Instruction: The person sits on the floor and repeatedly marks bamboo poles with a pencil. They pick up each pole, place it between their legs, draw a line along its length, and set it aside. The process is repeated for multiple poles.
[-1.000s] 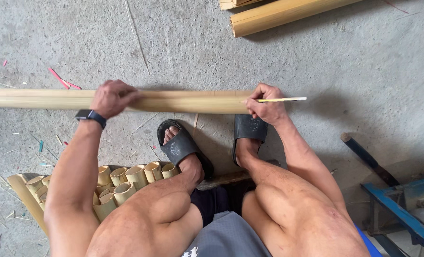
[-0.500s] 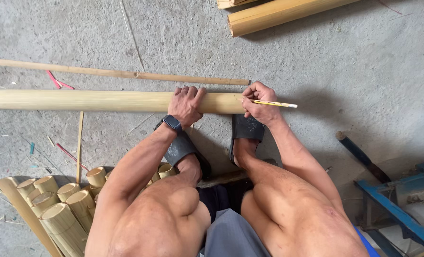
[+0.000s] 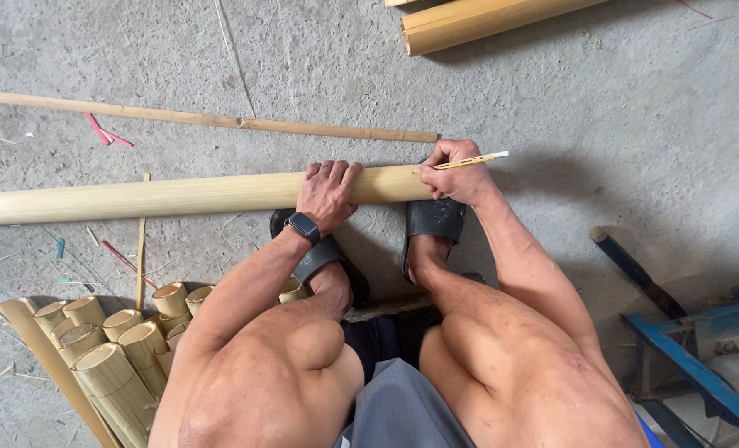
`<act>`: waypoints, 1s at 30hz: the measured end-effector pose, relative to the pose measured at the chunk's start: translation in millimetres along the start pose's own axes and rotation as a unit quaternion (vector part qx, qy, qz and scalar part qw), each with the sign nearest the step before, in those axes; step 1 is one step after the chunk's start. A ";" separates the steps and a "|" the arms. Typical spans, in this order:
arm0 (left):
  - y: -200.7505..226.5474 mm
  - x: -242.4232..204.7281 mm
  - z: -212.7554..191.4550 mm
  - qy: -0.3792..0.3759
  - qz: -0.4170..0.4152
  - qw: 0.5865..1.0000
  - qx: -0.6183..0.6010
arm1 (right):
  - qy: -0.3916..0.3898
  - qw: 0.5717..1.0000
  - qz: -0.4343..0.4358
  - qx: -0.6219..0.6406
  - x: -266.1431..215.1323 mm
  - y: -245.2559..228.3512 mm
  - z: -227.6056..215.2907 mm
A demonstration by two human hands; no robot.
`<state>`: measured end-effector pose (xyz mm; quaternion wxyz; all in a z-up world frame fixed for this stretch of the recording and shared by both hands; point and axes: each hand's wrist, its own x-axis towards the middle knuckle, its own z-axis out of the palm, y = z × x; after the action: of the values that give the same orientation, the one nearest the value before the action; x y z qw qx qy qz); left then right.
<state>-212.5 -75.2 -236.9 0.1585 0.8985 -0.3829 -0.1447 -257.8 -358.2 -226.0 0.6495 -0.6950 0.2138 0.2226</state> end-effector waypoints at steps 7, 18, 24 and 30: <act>-0.9 0.1 7.6 -0.001 -0.003 1.000 -0.010 | 0.010 1.000 -0.003 -0.004 3.6 7.7 0.7; -4.3 9.9 8.5 -0.023 -0.011 0.999 -0.035 | -0.039 0.999 0.019 -0.014 10.4 0.3 -9.2; -8.7 17.5 2.9 -0.041 -0.015 0.997 -0.060 | -0.057 0.998 0.014 -0.018 12.2 -1.6 -11.8; -14.9 29.6 0.6 -0.087 -0.034 0.992 -0.082 | -0.071 0.997 0.000 -0.022 11.8 -4.7 -13.4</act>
<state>-183.4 -87.2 -247.5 0.1922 0.8789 -0.3516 -0.2587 -245.1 -371.3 -228.4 0.6477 -0.6915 0.1622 0.2757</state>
